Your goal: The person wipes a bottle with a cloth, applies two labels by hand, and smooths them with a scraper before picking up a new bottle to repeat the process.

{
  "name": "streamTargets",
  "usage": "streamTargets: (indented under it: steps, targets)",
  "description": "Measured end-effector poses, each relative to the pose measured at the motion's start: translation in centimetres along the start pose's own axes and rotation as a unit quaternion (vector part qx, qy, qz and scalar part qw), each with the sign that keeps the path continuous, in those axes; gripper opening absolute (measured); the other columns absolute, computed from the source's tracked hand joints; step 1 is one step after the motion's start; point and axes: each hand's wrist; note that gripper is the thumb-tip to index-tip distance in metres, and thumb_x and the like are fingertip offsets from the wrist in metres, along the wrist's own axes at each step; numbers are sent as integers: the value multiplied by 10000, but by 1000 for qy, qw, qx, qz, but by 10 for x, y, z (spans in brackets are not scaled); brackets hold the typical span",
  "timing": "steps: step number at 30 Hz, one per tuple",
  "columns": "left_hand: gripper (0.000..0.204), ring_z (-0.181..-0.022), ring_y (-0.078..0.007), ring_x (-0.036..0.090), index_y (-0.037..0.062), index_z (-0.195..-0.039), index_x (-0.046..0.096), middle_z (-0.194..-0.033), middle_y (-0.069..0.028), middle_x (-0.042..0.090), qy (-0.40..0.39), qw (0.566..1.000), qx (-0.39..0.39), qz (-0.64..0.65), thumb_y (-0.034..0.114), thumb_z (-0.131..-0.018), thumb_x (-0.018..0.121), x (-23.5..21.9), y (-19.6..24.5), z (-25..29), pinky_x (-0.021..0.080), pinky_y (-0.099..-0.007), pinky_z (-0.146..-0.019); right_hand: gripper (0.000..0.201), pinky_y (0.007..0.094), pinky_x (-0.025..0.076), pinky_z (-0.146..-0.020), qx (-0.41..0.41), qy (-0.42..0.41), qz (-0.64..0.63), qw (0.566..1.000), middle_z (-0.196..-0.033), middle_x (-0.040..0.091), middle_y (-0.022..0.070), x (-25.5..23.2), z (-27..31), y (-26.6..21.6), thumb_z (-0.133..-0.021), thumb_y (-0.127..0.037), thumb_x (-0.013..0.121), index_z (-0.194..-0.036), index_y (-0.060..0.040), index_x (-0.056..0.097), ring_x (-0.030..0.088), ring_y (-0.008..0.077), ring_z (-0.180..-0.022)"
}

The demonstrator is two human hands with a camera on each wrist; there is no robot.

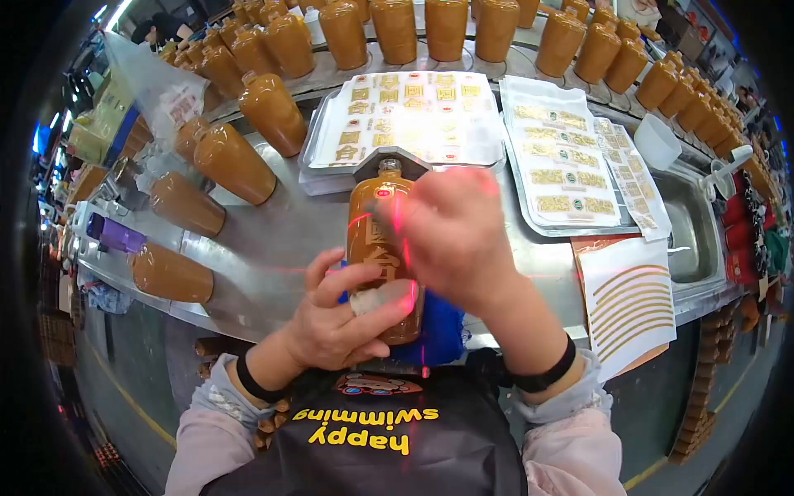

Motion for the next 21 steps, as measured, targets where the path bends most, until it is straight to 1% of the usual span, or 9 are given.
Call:
streamTargets:
  steps: [1, 3, 4, 7, 8, 11, 15, 20, 21]
  targets:
    - [407, -1128, -237, 528, 150, -1202, 656, -1082, -29, 676, 23, 999, -10, 26, 402, -887, 598, -1, 4, 10, 306, -509, -1060, 248, 436, 425, -744, -70, -63, 27, 995, -830, 567, 47, -7, 1, -14, -703, -112, 763, -925, -99, 652, 580, 254, -838]
    - [346, -1029, -259, 565, 133, -1161, 662, -996, -23, 679, 53, 998, -21, 37, 339, -886, 620, -7, 15, 31, 351, -503, -1017, 271, 388, 426, -751, -75, -192, -120, 971, -826, 556, 25, -22, 6, -33, -681, -168, 786, -928, -126, 681, 565, 213, -796]
    - [318, -1004, -263, 567, 125, -1141, 663, -998, -34, 673, 74, 994, -51, 67, 312, -888, 618, -8, 15, 35, 359, -500, -1006, 221, 347, 430, -699, -66, -192, -227, 953, -788, 543, 28, -28, 4, -33, -709, -145, 780, -895, -103, 667, 565, 190, -744]
    - [232, -939, -288, 551, 52, -1073, 649, -1023, -121, 639, 176, 965, -151, 120, 200, -901, 599, -5, 13, 39, 390, -471, -962, 141, 304, 472, -683, 192, -89, -209, 955, -803, 585, 55, -27, 9, -30, -810, -104, 723, -921, -76, 642, 582, 177, -723]
    - [289, -1010, -300, 533, 20, -1142, 601, -1094, -159, 603, 195, 953, -202, 117, 187, -906, 599, -2, 11, 35, 382, -457, -982, 121, 227, 456, -620, 310, -10, -311, 898, -796, 624, 37, -14, 21, -30, -875, -109, 688, -955, -43, 626, 564, 95, -682]
    - [474, -1183, -309, 460, -33, -1316, 432, -1270, -209, 485, 214, 906, -311, 191, 189, -929, 595, 17, 3, 1, 351, -419, -1041, 155, 214, 453, -641, 383, 79, -392, 833, -816, 641, 12, 11, 38, -35, -913, -146, 671, -985, -24, 608, 540, 37, -725]
    - [660, -1312, -274, 361, -44, -1440, 221, -1423, -196, 313, 216, 812, -367, 399, 228, -961, 585, 47, -5, -14, 299, -381, -1103, 183, 211, 455, -645, 392, 100, -366, 838, -809, 623, 0, 26, 55, -27, -932, -176, 664, -981, -14, 594, 535, 41, -729]
    - [654, -1291, -229, 372, -40, -1441, 222, -1371, -173, 347, 223, 778, -361, 463, 246, -970, 576, 48, -7, -12, 313, -353, -1094, 177, 199, 442, -659, 462, 112, -457, 752, -857, 618, -4, 29, 72, -23, -948, -179, 649, -1015, -27, 588, 525, 41, -751]
    - [669, -1299, -240, 367, -43, -1448, 210, -1388, -179, 340, 226, 763, -365, 483, 242, -968, 577, 46, -5, -14, 302, -356, -1100, 176, 199, 442, -653, 450, 119, -440, 768, -852, 616, -5, 27, 72, -22, -947, -175, 650, -1016, -26, 588, 524, 40, -747]
Point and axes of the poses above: each hand's wrist, its own z-axis away from the middle knuckle, its own x-axis out of the palm, y = z × x
